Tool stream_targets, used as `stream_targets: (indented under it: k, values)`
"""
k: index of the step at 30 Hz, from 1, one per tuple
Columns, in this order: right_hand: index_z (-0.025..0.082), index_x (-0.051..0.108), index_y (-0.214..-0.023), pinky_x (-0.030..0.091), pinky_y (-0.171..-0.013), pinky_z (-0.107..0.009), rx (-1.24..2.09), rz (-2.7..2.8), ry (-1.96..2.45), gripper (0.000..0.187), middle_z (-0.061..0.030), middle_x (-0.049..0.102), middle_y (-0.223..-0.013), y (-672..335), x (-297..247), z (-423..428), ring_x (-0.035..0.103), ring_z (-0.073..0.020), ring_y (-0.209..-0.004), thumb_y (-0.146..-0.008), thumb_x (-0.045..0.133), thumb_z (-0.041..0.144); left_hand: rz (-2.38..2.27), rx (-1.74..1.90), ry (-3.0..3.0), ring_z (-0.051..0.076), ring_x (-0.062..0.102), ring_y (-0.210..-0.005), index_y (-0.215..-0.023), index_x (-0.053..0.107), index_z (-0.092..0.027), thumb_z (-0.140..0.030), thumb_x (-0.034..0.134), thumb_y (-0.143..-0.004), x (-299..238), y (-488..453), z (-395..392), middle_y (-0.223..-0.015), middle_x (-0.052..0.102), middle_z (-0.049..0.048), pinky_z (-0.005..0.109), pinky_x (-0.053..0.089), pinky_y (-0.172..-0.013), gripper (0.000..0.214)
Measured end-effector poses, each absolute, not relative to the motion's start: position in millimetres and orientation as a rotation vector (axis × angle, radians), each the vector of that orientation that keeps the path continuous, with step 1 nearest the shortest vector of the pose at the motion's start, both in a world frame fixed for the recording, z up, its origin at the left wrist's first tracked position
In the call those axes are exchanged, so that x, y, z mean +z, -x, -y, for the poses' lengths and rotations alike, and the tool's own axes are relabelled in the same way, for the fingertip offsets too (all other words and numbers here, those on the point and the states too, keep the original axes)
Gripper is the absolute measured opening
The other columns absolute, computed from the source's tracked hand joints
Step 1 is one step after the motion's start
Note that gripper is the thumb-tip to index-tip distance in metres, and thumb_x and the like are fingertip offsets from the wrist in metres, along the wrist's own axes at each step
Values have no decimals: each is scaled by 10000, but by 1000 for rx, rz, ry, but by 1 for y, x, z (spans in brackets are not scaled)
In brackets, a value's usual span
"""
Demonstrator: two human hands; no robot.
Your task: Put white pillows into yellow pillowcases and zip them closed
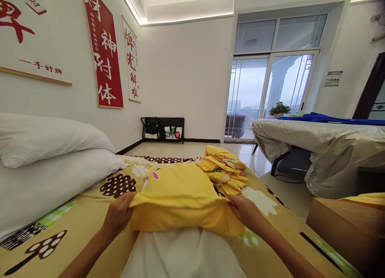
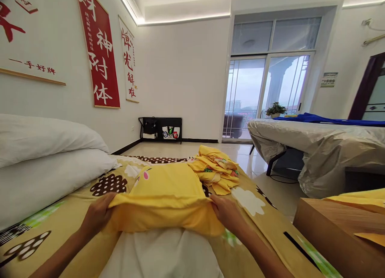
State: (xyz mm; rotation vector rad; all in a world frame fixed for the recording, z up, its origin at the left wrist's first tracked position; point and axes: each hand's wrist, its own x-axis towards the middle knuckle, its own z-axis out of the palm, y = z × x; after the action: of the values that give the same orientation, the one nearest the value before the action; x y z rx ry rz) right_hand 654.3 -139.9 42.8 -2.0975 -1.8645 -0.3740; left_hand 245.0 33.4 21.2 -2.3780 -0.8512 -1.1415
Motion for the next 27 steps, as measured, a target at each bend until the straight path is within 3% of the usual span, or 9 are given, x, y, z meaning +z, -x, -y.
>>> stream_targets:
  k: [4,7,8,10,13,17,20,24,27]
  values:
    - [167,656,-835,409,-697,-324,-691,1705,2217,255,-107,698,-807,-675,89,77,634,-244,-787,-888,413,223,1266,-789,2220,290,595,-933,-882,650,-167,-173,381,-840,87,-287,-85,-930,678,133,489,412,-859,272]
    - [141,662,-938,391,-822,-383,-790,1667,2199,253,-153,691,-944,-667,101,45,601,-281,-948,-879,418,170,1368,-795,2085,354,492,-1161,-1127,609,-107,-161,353,-875,102,-322,-93,-1231,573,229,613,279,-955,364]
    - [140,650,-1019,375,-871,-397,-820,1667,2169,285,-159,676,-1031,-658,94,40,578,-282,-1015,-887,399,156,1288,-822,2133,347,425,-1251,-1242,544,-103,-169,345,-890,93,-332,-89,-1345,490,232,605,244,-994,409]
    - [166,588,-1190,340,-955,-401,-808,1756,2018,357,-142,627,-1188,-636,62,35,537,-255,-1114,-924,351,184,998,-812,2384,273,303,-1366,-1400,389,-186,-248,342,-933,58,-350,-79,-1488,343,147,522,206,-1074,474]
    - [240,457,-1356,307,-1036,-410,-491,2019,1731,436,-85,536,-1347,-613,-10,27,454,-221,-1254,-962,339,381,800,-664,2808,193,292,-1385,-1445,281,-334,-400,328,-959,-13,-364,-73,-1522,297,24,414,241,-1107,493]
    - [245,292,-1454,268,-1074,-489,-35,1839,2003,569,-63,284,-1515,-630,-81,10,263,-219,-1390,-957,229,514,1409,-652,2895,199,245,-1406,-1446,289,-306,-424,283,-962,-70,-367,-94,-1528,263,30,472,248,-1113,498]
    - [235,273,-1462,262,-1076,-528,159,1705,2183,571,-67,297,-1508,-661,-96,23,277,-222,-1385,-954,189,482,1650,-672,2883,208,215,-1415,-1434,326,-274,-411,304,-953,-73,-352,-105,-1527,260,37,513,202,-1128,501]
    - [303,299,-1451,292,-1071,-530,199,1834,2128,538,-54,359,-1476,-698,-103,100,320,-242,-1364,-928,309,428,1563,-879,2907,220,325,-1368,-1427,356,-203,-398,291,-948,-86,-274,-74,-1475,368,83,458,316,-1099,521]
    - [447,152,-1452,373,-1021,-526,124,1890,2015,709,-16,307,-1494,-714,-117,169,352,-275,-1340,-841,506,382,1394,-860,2910,264,457,-1284,-1436,300,-366,-435,506,-838,-120,-190,-20,-1439,427,22,459,448,-1004,636]
